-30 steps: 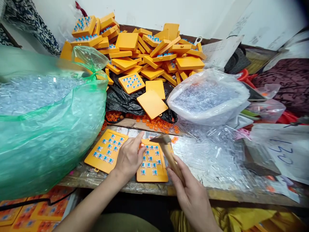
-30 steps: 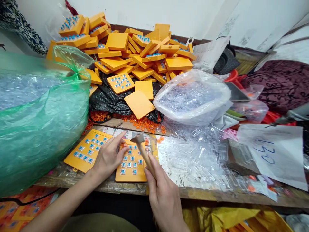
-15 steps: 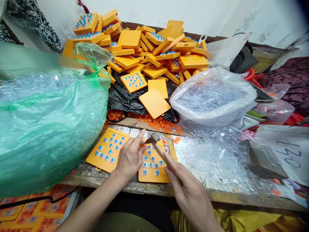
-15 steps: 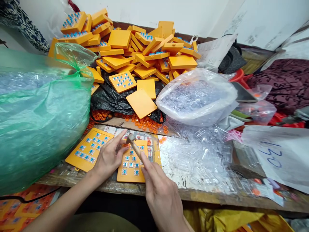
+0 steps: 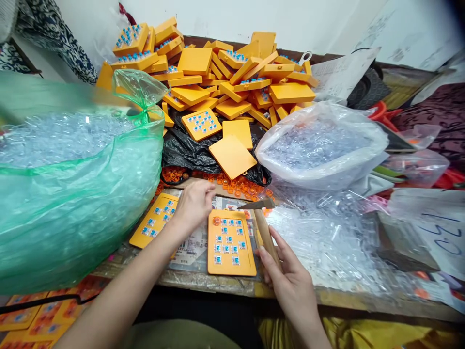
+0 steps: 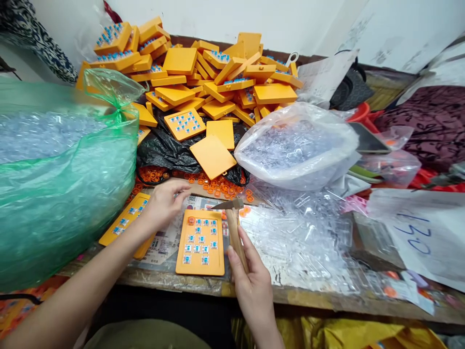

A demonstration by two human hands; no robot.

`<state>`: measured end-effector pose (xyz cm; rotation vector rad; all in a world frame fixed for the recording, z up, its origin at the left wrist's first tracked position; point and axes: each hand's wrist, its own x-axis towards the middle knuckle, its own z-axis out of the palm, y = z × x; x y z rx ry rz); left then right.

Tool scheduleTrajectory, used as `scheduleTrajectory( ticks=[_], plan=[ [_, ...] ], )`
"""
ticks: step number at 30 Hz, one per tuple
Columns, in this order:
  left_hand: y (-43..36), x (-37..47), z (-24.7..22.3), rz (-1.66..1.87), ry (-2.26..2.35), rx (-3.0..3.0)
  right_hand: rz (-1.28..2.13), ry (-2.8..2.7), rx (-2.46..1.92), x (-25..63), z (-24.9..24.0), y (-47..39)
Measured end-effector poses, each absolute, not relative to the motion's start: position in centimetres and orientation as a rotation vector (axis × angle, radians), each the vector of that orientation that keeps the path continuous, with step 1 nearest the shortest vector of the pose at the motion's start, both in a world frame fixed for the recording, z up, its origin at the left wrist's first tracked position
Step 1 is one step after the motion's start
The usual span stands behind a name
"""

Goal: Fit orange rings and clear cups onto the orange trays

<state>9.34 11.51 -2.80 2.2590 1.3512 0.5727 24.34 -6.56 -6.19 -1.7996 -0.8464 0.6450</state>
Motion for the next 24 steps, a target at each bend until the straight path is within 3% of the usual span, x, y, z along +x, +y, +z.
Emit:
scheduleTrajectory(
  ticks=[5,13,17,24],
  plan=[
    [16.1,12.0,-2.7,0.402,1.361,2.328,0.787,-0.721,-1.745,24.6,-6.7,-6.8],
    [17.2,12.1,-3.8,0.348,1.217,2.324,0.822,-0.724,-1.7,24.8,-6.6,-7.1],
    [15.4,11.6,-3.3,0.419,1.177,2.333,0.796,-0.814,-1.747,24.9,-6.7,-7.2],
    [8.8,9.4,-3.2,0.522,0.926,2.286,0.454,-1.117,-1.77,24.4,-5.9,-7.4]
  ],
)
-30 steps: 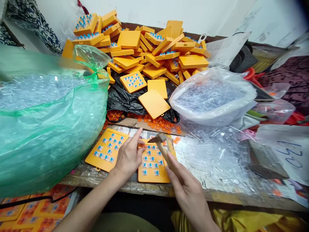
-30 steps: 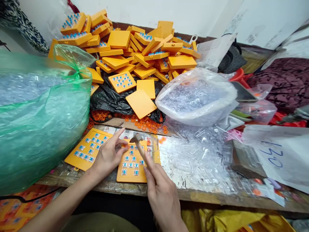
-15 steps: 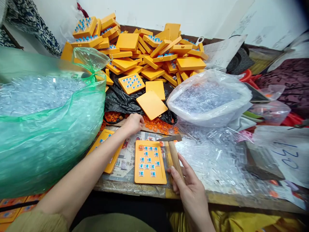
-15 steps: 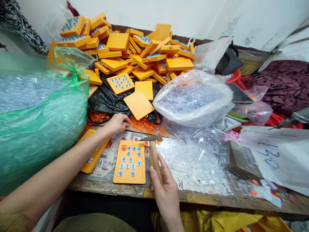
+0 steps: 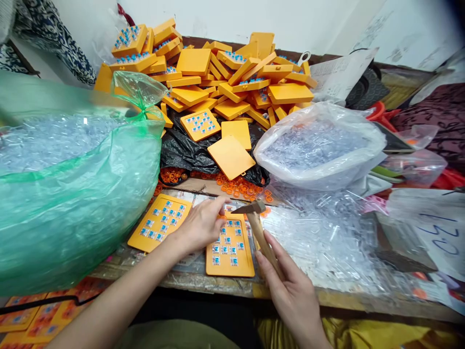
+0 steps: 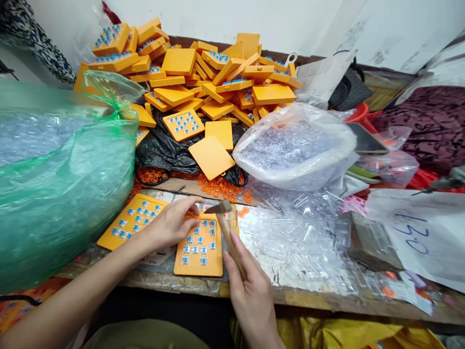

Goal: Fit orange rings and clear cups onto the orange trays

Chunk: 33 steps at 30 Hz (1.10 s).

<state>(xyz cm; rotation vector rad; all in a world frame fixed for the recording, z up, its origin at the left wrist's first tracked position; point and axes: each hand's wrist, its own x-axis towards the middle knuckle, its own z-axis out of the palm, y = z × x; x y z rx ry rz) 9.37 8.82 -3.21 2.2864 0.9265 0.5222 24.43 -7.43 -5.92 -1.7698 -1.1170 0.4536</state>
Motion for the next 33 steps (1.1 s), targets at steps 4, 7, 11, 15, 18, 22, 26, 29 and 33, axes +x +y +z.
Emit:
scheduleTrajectory(
  ticks=[4,7,11,15,18,22,26,29,33],
  plan=[
    [7.9,9.2,-4.5,0.575,0.909,2.268,0.284,-1.326,-1.655,24.2,-4.3,-7.3],
    [8.1,9.3,-5.0,0.598,0.912,2.19,0.247,-1.464,-1.707,24.0,-3.7,-7.3],
    [7.9,9.1,-5.0,0.619,0.937,2.132,0.315,-1.564,-1.868,23.8,-4.3,-7.6],
    [8.6,9.2,-4.3,0.582,0.962,2.104,0.352,-1.343,-1.816,23.9,-5.0,-7.6],
    [10.7,10.2,-3.8,0.515,1.065,2.106,0.411,-1.087,-1.802,24.0,-5.3,-7.3],
    [14.2,12.5,-3.7,0.498,1.171,2.2,0.547,-0.847,-1.789,24.2,-5.9,-7.0],
    [15.7,14.1,-3.9,0.386,1.156,2.284,0.679,-0.708,-1.738,24.3,-6.4,-7.2],
    [15.7,14.3,-3.8,0.314,1.117,2.341,0.72,-0.671,-1.714,24.3,-6.5,-7.4],
    [15.3,14.2,-3.9,0.31,1.069,2.409,0.724,-0.652,-1.727,24.3,-6.4,-7.3]
  ],
)
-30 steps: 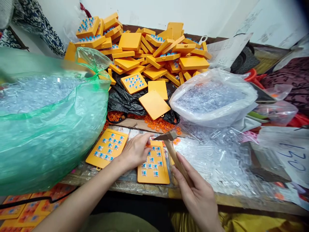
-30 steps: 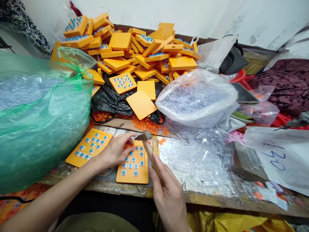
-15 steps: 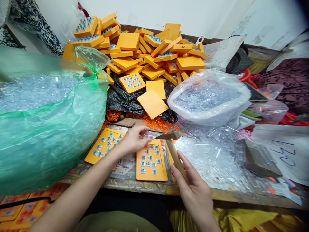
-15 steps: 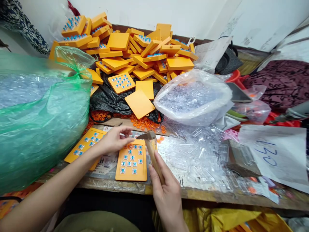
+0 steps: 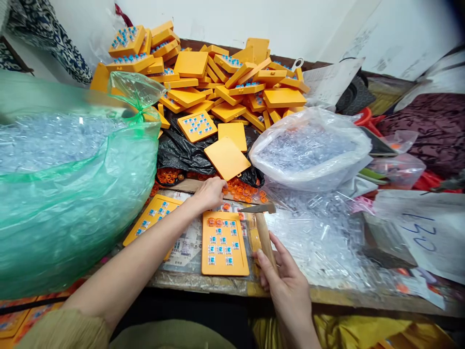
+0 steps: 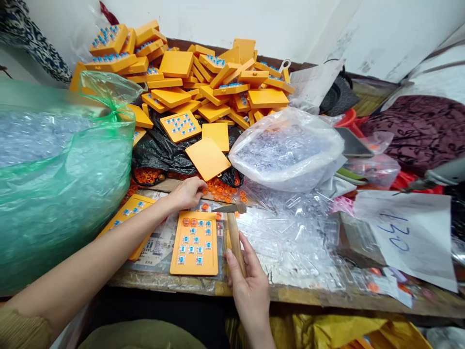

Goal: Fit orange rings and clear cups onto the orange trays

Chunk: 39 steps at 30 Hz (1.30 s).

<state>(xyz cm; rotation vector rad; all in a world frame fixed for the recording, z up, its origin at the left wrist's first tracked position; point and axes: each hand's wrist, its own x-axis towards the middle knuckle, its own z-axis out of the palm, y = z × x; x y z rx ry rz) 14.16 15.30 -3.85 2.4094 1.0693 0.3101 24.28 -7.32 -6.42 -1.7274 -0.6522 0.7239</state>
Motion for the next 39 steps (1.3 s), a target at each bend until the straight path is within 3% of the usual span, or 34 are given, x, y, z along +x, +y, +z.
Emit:
scheduleTrajectory(
  ticks=[26,39],
  plan=[
    [13.9,13.0,-3.3,0.35,1.08,2.42,0.737,-0.627,-1.648,24.3,-7.0,-7.5],
    [7.4,11.0,-4.4,0.551,0.981,2.228,0.17,-1.417,-1.704,24.6,-4.4,-8.1]
  ],
)
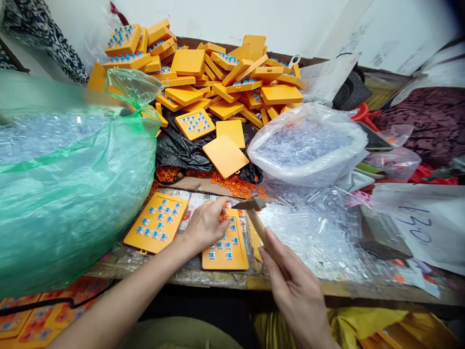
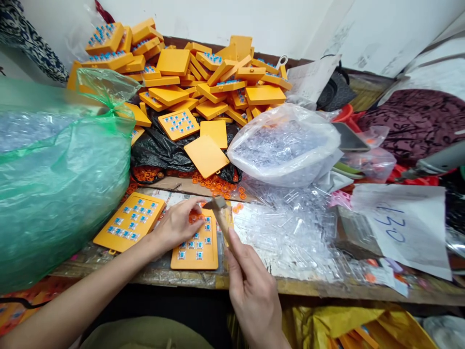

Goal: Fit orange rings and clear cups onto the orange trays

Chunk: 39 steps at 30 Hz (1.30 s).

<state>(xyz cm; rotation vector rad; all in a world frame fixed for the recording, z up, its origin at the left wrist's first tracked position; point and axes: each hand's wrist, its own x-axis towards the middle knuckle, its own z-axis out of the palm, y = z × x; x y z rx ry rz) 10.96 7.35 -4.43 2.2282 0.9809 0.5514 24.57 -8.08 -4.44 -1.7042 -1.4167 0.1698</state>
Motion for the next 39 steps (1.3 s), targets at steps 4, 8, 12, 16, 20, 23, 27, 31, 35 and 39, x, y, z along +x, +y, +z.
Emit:
scheduleTrajectory(
  ticks=[4,8,12,16,20,23,27,31,35,39],
  plan=[
    [7.4,10.8,-4.5,0.603,0.973,2.121,0.145,-1.555,-1.893,24.7,-4.5,-8.1],
    [7.4,10.8,-4.5,0.608,0.984,2.068,0.117,-1.5,-1.83,24.7,-4.8,-8.4],
    [7.5,10.8,-4.3,0.588,1.014,2.046,0.155,-1.504,-1.835,24.4,-4.6,-8.8],
    [8.8,10.9,-3.6,0.411,1.011,2.035,0.376,-1.363,-1.915,24.4,-5.5,-8.8],
    [11.0,12.1,-3.1,0.361,1.071,2.131,0.522,-0.92,-1.828,24.6,-6.7,-8.3],
    [12.0,13.9,-3.0,0.27,1.09,2.242,0.646,-0.671,-1.729,24.7,-7.0,-8.1],
    [12.3,15.2,-2.5,0.151,1.135,2.364,0.754,-0.558,-1.64,24.6,-6.7,-8.2],
    [13.0,14.1,-2.2,0.216,1.262,2.479,0.724,-0.604,-1.68,24.4,-6.5,-8.3],
    [14.0,12.9,-2.6,0.204,1.26,2.532,0.693,-0.637,-1.713,24.4,-6.5,-8.2],
    [14.0,12.3,-3.1,0.262,1.207,2.529,0.617,-0.718,-1.738,24.5,-6.7,-8.3]
  ],
)
